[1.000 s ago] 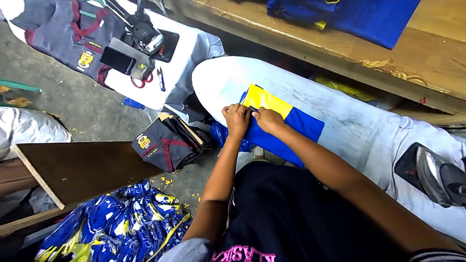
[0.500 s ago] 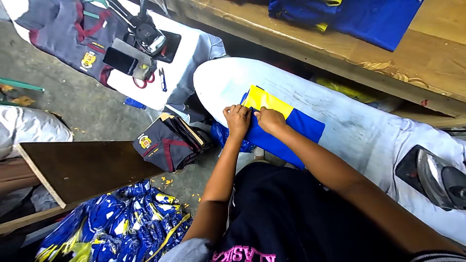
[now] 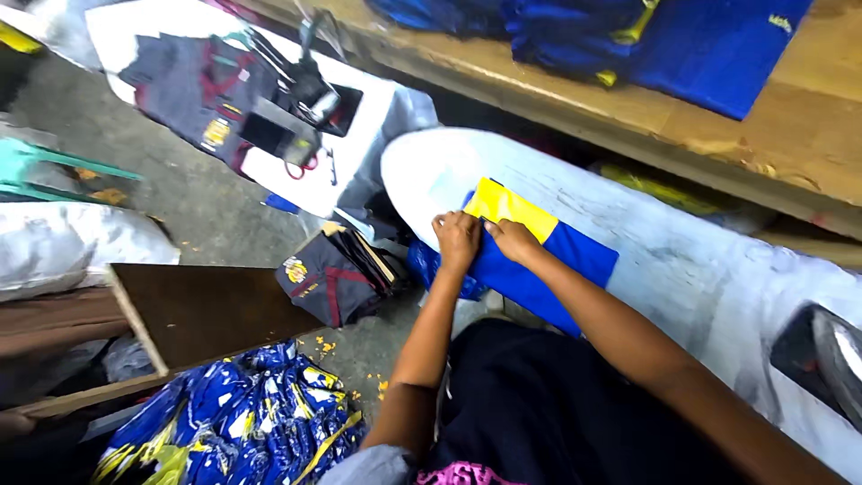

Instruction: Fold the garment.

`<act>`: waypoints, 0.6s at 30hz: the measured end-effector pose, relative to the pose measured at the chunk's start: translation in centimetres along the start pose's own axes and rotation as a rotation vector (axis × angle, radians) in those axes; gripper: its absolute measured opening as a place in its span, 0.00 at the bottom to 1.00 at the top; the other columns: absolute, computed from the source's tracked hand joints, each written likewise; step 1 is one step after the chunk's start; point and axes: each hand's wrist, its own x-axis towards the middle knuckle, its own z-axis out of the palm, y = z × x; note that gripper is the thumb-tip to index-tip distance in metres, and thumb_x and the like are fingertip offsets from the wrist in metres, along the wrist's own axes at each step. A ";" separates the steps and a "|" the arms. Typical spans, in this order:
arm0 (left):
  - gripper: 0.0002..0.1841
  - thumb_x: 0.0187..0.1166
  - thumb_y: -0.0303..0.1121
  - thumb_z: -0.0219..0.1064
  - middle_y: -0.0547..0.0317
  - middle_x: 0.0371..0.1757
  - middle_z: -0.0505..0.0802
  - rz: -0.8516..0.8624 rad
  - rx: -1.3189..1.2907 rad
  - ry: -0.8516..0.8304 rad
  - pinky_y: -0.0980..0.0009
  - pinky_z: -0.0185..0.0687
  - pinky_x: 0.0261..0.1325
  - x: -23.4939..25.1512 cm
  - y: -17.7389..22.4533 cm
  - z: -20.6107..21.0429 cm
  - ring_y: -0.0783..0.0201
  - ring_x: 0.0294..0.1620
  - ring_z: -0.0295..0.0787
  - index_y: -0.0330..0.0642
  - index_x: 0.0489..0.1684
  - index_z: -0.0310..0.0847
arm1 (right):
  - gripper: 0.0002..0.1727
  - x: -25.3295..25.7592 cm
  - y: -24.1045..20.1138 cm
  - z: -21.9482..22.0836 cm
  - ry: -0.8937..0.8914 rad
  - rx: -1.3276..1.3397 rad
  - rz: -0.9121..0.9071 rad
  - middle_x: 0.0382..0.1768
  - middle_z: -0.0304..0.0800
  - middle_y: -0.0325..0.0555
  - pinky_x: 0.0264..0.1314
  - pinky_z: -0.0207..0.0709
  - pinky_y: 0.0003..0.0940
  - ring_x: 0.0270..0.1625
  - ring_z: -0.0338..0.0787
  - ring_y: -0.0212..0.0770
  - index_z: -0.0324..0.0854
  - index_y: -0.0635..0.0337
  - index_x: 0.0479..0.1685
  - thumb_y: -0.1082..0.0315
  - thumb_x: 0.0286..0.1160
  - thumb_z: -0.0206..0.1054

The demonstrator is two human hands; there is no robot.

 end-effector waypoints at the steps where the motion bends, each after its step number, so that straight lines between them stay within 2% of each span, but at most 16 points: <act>1: 0.07 0.76 0.29 0.71 0.43 0.39 0.95 -0.027 -0.002 -0.037 0.31 0.68 0.70 0.0 0.1 -0.2 0.41 0.49 0.91 0.36 0.34 0.93 | 0.33 0.0 0.0 0.1 -0.003 0.003 -0.012 0.55 0.87 0.71 0.66 0.75 0.66 0.64 0.86 0.67 0.80 0.73 0.60 0.47 0.97 0.42; 4: 0.12 0.80 0.33 0.66 0.43 0.45 0.96 -0.093 -0.021 -0.122 0.31 0.63 0.76 0.5 0.0 -0.7 0.40 0.57 0.92 0.35 0.40 0.94 | 0.33 0.2 -0.9 -0.5 -0.026 -0.044 -0.008 0.62 0.85 0.72 0.72 0.72 0.64 0.70 0.84 0.66 0.79 0.73 0.66 0.49 0.97 0.41; 8: 0.09 0.76 0.30 0.70 0.43 0.44 0.96 -0.049 -0.028 -0.051 0.36 0.70 0.73 0.8 0.3 -1.4 0.42 0.53 0.93 0.33 0.37 0.94 | 0.30 0.1 -1.6 -0.7 -0.005 -0.063 -0.021 0.59 0.86 0.72 0.69 0.74 0.64 0.67 0.86 0.66 0.78 0.73 0.63 0.51 0.97 0.43; 18: 0.09 0.76 0.30 0.70 0.44 0.43 0.96 -0.032 -0.015 -0.046 0.38 0.69 0.74 0.8 0.3 -1.3 0.44 0.51 0.93 0.33 0.37 0.94 | 0.30 0.1 -1.0 -0.4 0.003 -0.071 -0.016 0.57 0.87 0.70 0.67 0.75 0.62 0.65 0.86 0.64 0.78 0.72 0.63 0.51 0.98 0.43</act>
